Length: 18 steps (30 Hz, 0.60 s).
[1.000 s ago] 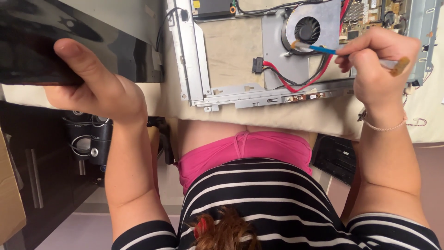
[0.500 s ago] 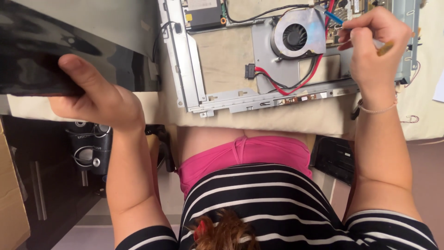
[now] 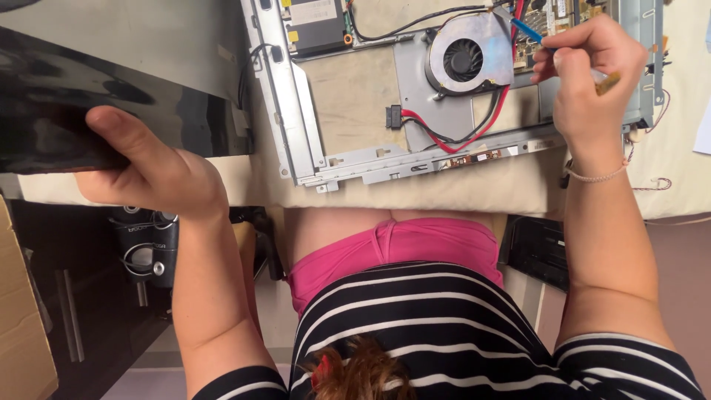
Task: The person cleans the internal components of a disassembled electronic device using a small brush. They hold the device's casing in one hand while brushing the circuit board, fan, and other parts with the other hand.
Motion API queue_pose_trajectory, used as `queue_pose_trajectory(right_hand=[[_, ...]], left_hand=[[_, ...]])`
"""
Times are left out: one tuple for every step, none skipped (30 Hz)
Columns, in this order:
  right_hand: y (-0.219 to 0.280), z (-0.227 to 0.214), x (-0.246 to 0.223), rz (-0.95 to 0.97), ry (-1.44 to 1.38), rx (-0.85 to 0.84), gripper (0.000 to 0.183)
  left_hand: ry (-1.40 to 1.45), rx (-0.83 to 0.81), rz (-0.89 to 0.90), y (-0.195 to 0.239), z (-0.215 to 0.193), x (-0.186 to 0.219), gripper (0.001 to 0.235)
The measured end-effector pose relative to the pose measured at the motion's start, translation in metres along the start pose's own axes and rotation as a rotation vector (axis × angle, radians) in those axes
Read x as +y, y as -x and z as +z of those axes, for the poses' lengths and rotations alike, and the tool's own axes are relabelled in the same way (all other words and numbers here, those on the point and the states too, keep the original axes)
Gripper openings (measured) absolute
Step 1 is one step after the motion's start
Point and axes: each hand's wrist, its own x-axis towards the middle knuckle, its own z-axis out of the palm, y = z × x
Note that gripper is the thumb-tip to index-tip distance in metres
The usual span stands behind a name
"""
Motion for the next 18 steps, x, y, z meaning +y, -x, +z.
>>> queue_pose_trajectory(right_hand=[[-0.001, 0.000, 0.003, 0.013, -0.016, 0.022, 0.020], [-0.002, -0.001, 0.006, 0.026, -0.032, 0.043, 0.021], [-0.003, -0.001, 0.007, 0.028, -0.033, 0.043, 0.021], [-0.004, -0.001, 0.009, 0.032, -0.067, 0.053, 0.021], [-0.004, -0.002, 0.011, 0.037, -0.098, 0.069, 0.022], [-0.003, -0.003, 0.011, 0.041, -0.097, 0.075, 0.022], [-0.004, -0.005, 0.012, 0.079, -0.108, 0.087, 0.023], [-0.005, -0.006, 0.012, 0.118, -0.119, 0.098, 0.025], [-0.005, -0.006, 0.012, 0.122, -0.119, 0.099, 0.025], [-0.004, -0.007, 0.011, 0.084, -0.084, 0.072, 0.025], [-0.005, -0.008, 0.011, 0.042, -0.049, 0.048, 0.024], [-0.004, -0.008, 0.002, 0.042, -0.049, 0.049, 0.024], [-0.002, -0.008, -0.006, -0.061, 0.068, -0.021, 0.024], [-0.001, -0.008, -0.014, -0.162, 0.184, -0.094, 0.024], [-0.003, -0.007, -0.011, -0.159, 0.184, -0.094, 0.024], [-0.005, -0.005, -0.007, -0.005, 0.070, -0.012, 0.024], [-0.009, -0.004, -0.003, 0.146, -0.045, 0.069, 0.026], [-0.009, -0.004, -0.002, 0.147, -0.046, 0.068, 0.026]], left_hand=[[0.009, 0.010, 0.011, 0.000, 0.001, -0.002, 0.052], [0.018, 0.020, 0.022, 0.001, 0.002, -0.003, 0.050], [0.017, 0.018, 0.023, 0.001, 0.001, -0.002, 0.050], [-0.007, 0.011, 0.033, 0.001, 0.000, -0.001, 0.051], [-0.025, 0.000, 0.043, 0.001, 0.001, 0.000, 0.052], [-0.021, -0.005, 0.044, 0.000, 0.001, 0.001, 0.052], [-0.014, -0.010, 0.051, 0.000, 0.001, 0.002, 0.047], [-0.006, -0.015, 0.058, -0.001, 0.000, 0.004, 0.043], [-0.008, -0.018, 0.057, -0.001, 0.001, 0.005, 0.043], [0.000, -0.018, 0.065, -0.002, 0.001, 0.007, 0.041], [0.011, -0.015, 0.075, -0.003, 0.003, 0.009, 0.039], [0.013, -0.016, 0.076, -0.004, 0.003, 0.009, 0.039], [0.020, -0.019, 0.087, -0.004, 0.003, 0.008, 0.035], [0.028, -0.023, 0.099, -0.004, 0.003, 0.008, 0.033], [0.026, -0.026, 0.098, -0.004, 0.003, 0.008, 0.033], [0.051, -0.002, 0.076, -0.004, 0.004, 0.008, 0.035], [0.078, 0.024, 0.057, -0.004, 0.005, 0.007, 0.039], [0.077, 0.024, 0.057, -0.004, 0.004, 0.007, 0.039]])
